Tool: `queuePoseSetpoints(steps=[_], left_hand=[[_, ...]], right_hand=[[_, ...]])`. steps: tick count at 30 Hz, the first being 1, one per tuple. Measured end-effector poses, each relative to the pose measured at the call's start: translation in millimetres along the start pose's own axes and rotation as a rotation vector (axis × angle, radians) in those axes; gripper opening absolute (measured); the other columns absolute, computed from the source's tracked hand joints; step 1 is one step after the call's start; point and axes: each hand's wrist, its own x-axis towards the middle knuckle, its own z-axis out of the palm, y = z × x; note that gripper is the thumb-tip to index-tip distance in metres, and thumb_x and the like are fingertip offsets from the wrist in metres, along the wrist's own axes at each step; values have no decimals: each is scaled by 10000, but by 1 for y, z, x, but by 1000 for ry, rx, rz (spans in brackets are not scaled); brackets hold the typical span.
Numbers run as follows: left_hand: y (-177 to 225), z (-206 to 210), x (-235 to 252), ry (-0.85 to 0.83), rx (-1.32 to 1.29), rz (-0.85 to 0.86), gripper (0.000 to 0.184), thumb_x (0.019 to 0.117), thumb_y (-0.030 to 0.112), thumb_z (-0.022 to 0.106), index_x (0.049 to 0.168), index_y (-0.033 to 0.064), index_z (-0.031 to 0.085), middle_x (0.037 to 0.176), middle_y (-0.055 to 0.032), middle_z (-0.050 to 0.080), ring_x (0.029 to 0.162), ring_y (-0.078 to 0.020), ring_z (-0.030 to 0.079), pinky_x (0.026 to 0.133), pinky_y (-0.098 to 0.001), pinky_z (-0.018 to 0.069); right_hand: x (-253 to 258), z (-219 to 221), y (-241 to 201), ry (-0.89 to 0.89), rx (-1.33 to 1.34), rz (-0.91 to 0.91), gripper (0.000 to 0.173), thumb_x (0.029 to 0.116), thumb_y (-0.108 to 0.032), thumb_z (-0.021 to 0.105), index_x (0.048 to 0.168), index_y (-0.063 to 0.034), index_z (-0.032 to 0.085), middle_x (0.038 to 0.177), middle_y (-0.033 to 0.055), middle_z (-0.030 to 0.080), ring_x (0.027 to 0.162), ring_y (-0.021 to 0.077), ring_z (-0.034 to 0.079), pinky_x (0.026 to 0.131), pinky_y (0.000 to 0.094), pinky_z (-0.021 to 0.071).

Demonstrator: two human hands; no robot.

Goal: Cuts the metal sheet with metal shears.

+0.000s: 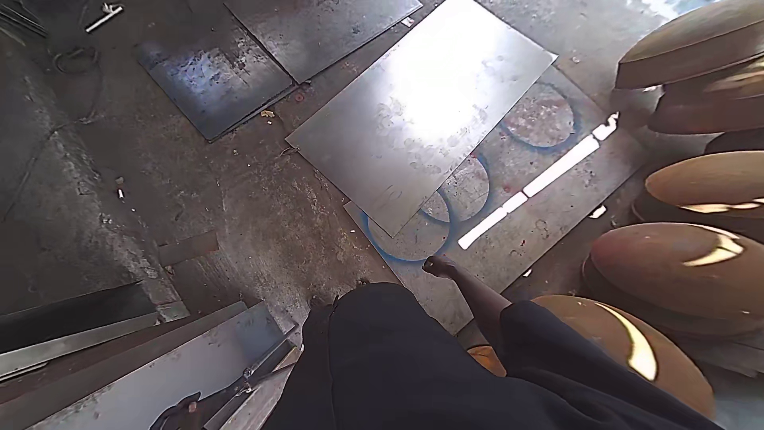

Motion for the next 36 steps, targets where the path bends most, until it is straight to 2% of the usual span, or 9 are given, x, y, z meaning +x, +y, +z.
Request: queuePoseSetpoints(steps=[7, 12, 16, 19, 25, 27, 31, 34, 36], left_hand=[[-9, 161, 37, -183, 308, -107, 688, 763, 87, 722, 1362, -84, 429, 1093, -129, 596, 964, -102, 607, 881, -264, 534], [-22, 278, 51, -276, 484, -112, 721, 771, -2, 748, 1402, -118, 419, 1232, -301, 589, 1100, -336, 605, 981, -488, 508], [-32, 380, 66, -389, 683, -220, 710, 796, 29, 748, 1411, -33, 398, 1036, -251, 619, 859, -356, 642, 746, -569, 556], [-29, 444, 71, -555, 755, -254, 603, 794, 17, 716, 1321, -35, 429, 938, -233, 612, 788, -353, 625, 699, -573, 536], [64, 608, 83, -880, 618, -161, 434, 748, -56, 644, 1152, -29, 489, 875, -151, 561, 697, -249, 573, 583, -436, 520], [98, 675, 89, -954, 563, -21, 436, 692, 16, 649, 1102, -10, 503, 847, -106, 556, 702, -212, 566, 598, -402, 508], [186, 813, 71, -1009, 470, 249, 507, 652, 146, 658, 1112, -15, 519, 846, -51, 573, 710, -115, 573, 627, -309, 513], [245, 906, 33, -985, 357, 418, 565, 668, 185, 659, 1155, -55, 498, 868, -34, 578, 731, -53, 576, 661, -236, 517], [270, 966, 6, -967, 236, 497, 485, 695, 124, 667, 1114, -39, 487, 855, -17, 578, 731, -38, 585, 674, -206, 523]], right_hand=[[-6, 5, 69, 71, 219, 0, 437, 1049, -442, 533, 1252, -85, 683, 1180, 198, 706, 1088, 369, 681, 984, 605, 499], [-9, 40, 132, 57, 494, 132, 402, 1049, -406, 568, 1255, -77, 672, 1124, 187, 712, 1000, 339, 694, 927, 555, 530], [-4, 61, 184, -10, 588, 248, 413, 1045, -396, 583, 1265, -58, 672, 1113, 200, 712, 982, 336, 695, 908, 550, 531], [-3, 57, 223, 7, 727, 347, 400, 1051, -381, 584, 1273, -60, 674, 1152, 202, 706, 1039, 347, 683, 938, 556, 518], [-32, -43, 246, 436, 802, 779, 793, 993, -559, 589, 1564, -46, 393, 1516, 312, 450, 1377, 504, 466, 1060, 692, 422], [-28, -99, 257, 619, 1032, 881, 824, 1000, -571, 567, 1583, -32, 347, 1533, 290, 448, 1390, 453, 477, 1081, 641, 429], [-13, -221, 287, 612, 2124, 366, 700, 1066, -633, 326, 1482, -85, 450, 1291, 198, 660, 1071, 333, 706, 866, 489, 595], [18, -291, 316, 572, 1733, 201, 440, 1101, -392, 477, 1362, -53, 580, 1155, 152, 727, 953, 254, 729, 794, 409, 588], [45, -322, 342, 524, 1322, 198, 427, 1047, -389, 593, 1314, -60, 644, 1163, 177, 712, 1004, 285, 698, 904, 490, 549]])
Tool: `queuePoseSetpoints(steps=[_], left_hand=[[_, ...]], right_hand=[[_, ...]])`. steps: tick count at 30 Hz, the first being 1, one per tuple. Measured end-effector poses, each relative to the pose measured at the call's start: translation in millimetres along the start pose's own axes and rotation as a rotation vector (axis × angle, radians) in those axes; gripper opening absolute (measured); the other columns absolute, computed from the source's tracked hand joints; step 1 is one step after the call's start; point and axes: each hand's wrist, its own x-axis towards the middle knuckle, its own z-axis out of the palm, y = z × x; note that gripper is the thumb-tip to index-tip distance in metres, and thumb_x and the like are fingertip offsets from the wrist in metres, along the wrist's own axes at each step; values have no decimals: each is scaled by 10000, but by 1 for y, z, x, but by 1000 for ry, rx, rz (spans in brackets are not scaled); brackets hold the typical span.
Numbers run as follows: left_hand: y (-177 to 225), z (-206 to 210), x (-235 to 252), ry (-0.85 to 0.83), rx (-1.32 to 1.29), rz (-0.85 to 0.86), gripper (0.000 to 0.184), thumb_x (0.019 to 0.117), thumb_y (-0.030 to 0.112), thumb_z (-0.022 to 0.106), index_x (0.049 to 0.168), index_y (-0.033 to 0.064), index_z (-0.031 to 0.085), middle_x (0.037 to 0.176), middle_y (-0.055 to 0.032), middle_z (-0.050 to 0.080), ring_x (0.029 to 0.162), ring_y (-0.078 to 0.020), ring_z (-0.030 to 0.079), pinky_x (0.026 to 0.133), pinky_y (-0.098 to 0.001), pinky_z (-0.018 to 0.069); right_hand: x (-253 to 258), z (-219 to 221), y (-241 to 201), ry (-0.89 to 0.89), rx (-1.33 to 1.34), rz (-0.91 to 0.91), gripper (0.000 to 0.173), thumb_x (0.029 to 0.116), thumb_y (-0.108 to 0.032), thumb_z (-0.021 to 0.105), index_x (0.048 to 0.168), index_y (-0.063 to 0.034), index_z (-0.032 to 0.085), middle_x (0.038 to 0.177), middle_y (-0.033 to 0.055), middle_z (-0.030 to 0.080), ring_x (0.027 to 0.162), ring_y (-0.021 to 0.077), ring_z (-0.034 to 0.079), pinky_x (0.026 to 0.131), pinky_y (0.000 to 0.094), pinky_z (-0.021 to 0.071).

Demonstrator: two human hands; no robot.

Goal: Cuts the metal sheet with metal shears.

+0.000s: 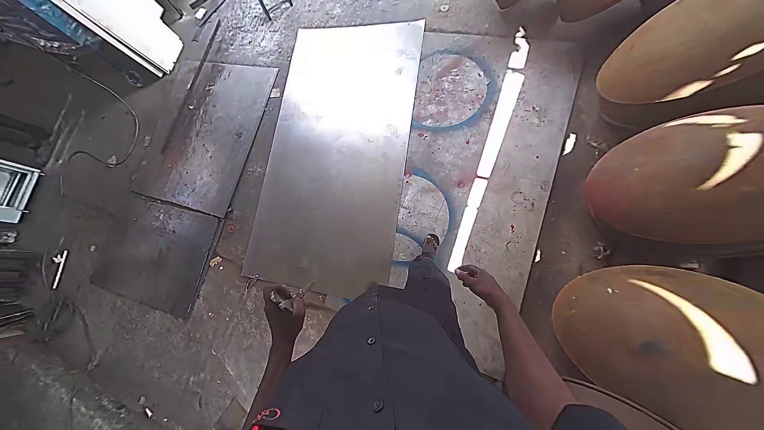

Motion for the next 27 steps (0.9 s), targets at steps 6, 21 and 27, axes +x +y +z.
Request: queuePoseSetpoints(steps=[6, 21, 27], left_hand=[[86, 129, 147, 46, -333, 326, 495, 757, 167, 767, 1165, 76, 503, 990, 52, 640, 925, -62, 659, 872, -282, 588], [323, 159, 429, -118, -1029, 551, 340, 843, 374, 772, 972, 84, 652, 734, -43, 631, 678, -225, 646, 704, -434, 584], [347, 263, 569, -124, -1348, 568, 322, 792, 255, 802, 936, 92, 564, 647, -28, 522, 549, -217, 558, 562, -409, 550]], right_hand=[[127, -65, -81, -173, -401, -86, 469, 1041, -432, 579, 1357, -90, 632, 1237, 183, 704, 1164, 339, 670, 1045, 579, 486], [338, -196, -561, -220, -953, -1198, 690, 807, -586, 758, 1404, -281, 593, 1495, -39, 557, 1434, 203, 459, 1183, 580, 336], [431, -225, -606, -541, -948, -823, 426, 916, -528, 640, 869, -105, 671, 785, 101, 657, 781, 296, 653, 700, 569, 495]])
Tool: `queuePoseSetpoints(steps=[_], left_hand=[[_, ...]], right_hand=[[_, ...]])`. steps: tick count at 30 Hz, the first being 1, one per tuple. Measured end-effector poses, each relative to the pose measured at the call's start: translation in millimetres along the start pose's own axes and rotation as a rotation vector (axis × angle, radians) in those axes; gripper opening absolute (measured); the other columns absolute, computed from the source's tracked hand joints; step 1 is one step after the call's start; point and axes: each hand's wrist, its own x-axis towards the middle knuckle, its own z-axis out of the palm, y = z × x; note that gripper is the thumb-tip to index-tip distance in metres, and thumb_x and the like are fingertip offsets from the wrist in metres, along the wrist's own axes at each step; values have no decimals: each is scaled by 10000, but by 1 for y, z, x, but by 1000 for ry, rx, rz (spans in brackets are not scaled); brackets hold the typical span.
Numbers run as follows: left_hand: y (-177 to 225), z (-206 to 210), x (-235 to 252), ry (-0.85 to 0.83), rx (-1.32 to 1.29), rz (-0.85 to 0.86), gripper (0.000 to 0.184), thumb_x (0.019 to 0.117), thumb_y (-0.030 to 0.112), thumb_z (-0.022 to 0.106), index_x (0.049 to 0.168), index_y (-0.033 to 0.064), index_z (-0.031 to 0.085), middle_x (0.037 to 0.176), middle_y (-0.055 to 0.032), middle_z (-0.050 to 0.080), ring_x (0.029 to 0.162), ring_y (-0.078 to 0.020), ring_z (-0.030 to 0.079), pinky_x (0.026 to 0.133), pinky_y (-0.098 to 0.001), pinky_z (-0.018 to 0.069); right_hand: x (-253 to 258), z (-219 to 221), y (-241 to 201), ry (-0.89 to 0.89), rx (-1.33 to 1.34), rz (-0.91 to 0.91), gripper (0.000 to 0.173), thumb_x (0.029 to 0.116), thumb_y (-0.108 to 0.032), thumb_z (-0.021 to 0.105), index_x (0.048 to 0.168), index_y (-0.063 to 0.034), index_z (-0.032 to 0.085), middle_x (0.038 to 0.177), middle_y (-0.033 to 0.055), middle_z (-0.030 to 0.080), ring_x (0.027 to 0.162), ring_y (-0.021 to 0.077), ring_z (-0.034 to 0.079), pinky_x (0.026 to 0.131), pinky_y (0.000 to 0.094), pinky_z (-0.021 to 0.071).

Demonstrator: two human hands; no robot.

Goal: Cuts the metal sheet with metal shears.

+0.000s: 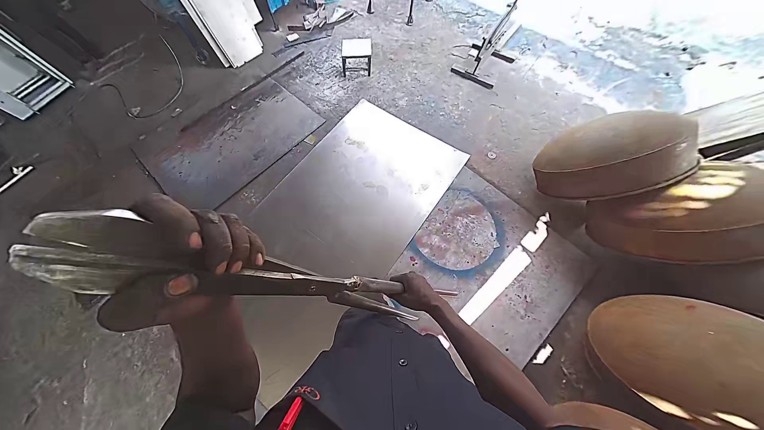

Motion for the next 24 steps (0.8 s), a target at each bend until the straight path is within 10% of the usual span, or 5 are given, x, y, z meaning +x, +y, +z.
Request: queuePoseSetpoints(steps=[3, 7, 12, 17, 24], left_hand=[[-35, 20, 79, -90, -30, -55, 281, 812, 218, 791, 972, 94, 597, 664, -46, 589, 576, -242, 615, 586, -440, 575], [-76, 26, 176, -101, 297, -1, 545, 928, 373, 649, 1309, 2, 530, 955, -165, 696, 858, -352, 707, 808, -544, 616], [-221, 38, 152, 29, 722, -143, 748, 895, 607, 706, 1369, 66, 500, 1260, -109, 649, 1107, -280, 668, 971, -455, 582], [-394, 9, 73, 713, 654, -314, 234, 854, 332, 799, 979, 229, 630, 871, 49, 668, 796, -114, 674, 760, -329, 598], [-488, 28, 24, 1157, 865, -398, 235, 883, 140, 720, 753, 142, 524, 588, 27, 539, 504, -114, 550, 541, -313, 534]], right_hand=[[12, -37, 18, 105, 41, 36, 405, 906, -519, 637, 838, -120, 668, 771, 76, 661, 776, 266, 658, 709, 551, 504], [40, -113, 21, 311, 154, -54, 447, 913, -557, 618, 749, -141, 633, 648, 13, 586, 650, 194, 600, 627, 484, 471], [86, -197, 28, 369, 317, -138, 457, 916, -587, 639, 741, -165, 638, 633, -23, 571, 617, 144, 579, 589, 442, 467], [136, -221, 83, 95, 390, -230, 426, 931, -558, 648, 857, -144, 713, 720, 16, 649, 713, 182, 642, 672, 483, 515], [156, -191, 182, -369, 545, -279, 464, 915, -584, 648, 741, -155, 610, 610, -47, 509, 569, 120, 522, 568, 407, 448]])
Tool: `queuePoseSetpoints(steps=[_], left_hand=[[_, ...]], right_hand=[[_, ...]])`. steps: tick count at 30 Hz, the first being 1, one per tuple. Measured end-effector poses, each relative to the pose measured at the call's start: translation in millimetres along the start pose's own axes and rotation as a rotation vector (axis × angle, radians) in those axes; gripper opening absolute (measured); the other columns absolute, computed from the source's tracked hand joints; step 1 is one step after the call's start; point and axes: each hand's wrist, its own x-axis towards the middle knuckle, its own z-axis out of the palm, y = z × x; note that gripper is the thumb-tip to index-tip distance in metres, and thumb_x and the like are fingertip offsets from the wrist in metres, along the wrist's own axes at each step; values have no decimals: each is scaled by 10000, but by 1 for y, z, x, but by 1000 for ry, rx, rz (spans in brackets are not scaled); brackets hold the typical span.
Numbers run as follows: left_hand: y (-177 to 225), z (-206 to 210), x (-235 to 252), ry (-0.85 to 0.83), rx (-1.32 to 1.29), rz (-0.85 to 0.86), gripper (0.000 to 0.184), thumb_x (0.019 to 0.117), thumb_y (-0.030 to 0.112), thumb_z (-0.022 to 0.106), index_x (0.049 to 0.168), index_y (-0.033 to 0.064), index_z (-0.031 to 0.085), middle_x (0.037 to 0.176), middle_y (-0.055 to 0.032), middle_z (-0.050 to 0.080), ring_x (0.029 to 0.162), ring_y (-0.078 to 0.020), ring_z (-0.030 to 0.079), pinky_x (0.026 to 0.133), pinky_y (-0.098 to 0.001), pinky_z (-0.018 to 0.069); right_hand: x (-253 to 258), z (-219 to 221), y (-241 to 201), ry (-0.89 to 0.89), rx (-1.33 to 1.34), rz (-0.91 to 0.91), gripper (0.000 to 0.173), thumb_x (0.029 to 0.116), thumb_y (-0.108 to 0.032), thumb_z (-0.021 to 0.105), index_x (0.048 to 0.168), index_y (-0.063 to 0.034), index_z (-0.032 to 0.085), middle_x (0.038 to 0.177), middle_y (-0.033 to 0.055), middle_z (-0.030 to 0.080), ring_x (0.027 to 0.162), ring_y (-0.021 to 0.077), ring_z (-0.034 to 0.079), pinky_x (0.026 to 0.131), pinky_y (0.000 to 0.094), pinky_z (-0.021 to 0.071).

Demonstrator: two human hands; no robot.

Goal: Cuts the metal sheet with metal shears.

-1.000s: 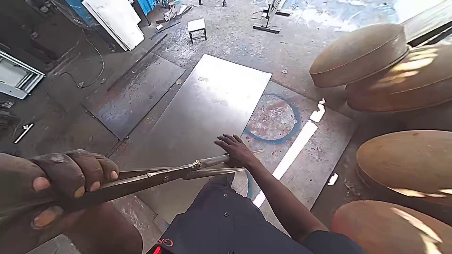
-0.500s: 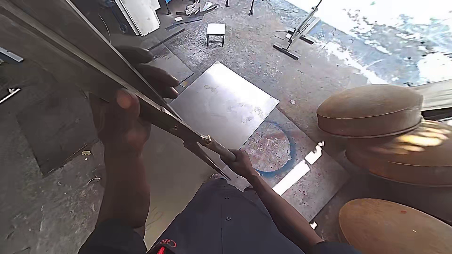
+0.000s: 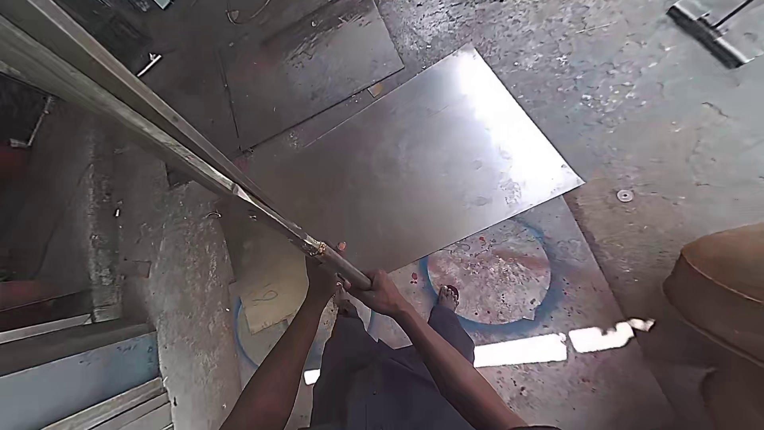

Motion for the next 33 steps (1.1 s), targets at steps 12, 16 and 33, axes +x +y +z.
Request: queuePoseSetpoints(steps=[12, 16, 33], left_hand=[[-432, -59, -48, -27, -309, -684, 243, 893, 181, 727, 780, 110, 524, 507, 43, 471, 398, -93, 464, 445, -280, 471], [-560, -91, -120, 57, -211, -820, 263, 883, 118, 718, 698, 126, 531, 518, 75, 485, 419, -50, 462, 447, -260, 442], [-810, -190, -277, -392, 144, -1420, 386, 866, 286, 769, 1121, 16, 667, 1027, -180, 686, 967, -309, 662, 899, -535, 530]], right_hand=[[21, 148, 322, 242, 216, 552, 390, 900, -442, 726, 689, -149, 578, 523, -61, 436, 433, 84, 402, 453, 320, 375], [-16, 207, 413, 279, 156, 821, 351, 886, -380, 712, 674, -144, 563, 494, -45, 425, 403, 91, 388, 418, 302, 348], [-99, 280, 542, 248, 45, 1494, 350, 937, -334, 731, 786, -72, 555, 498, 25, 435, 367, 138, 402, 375, 313, 394]])
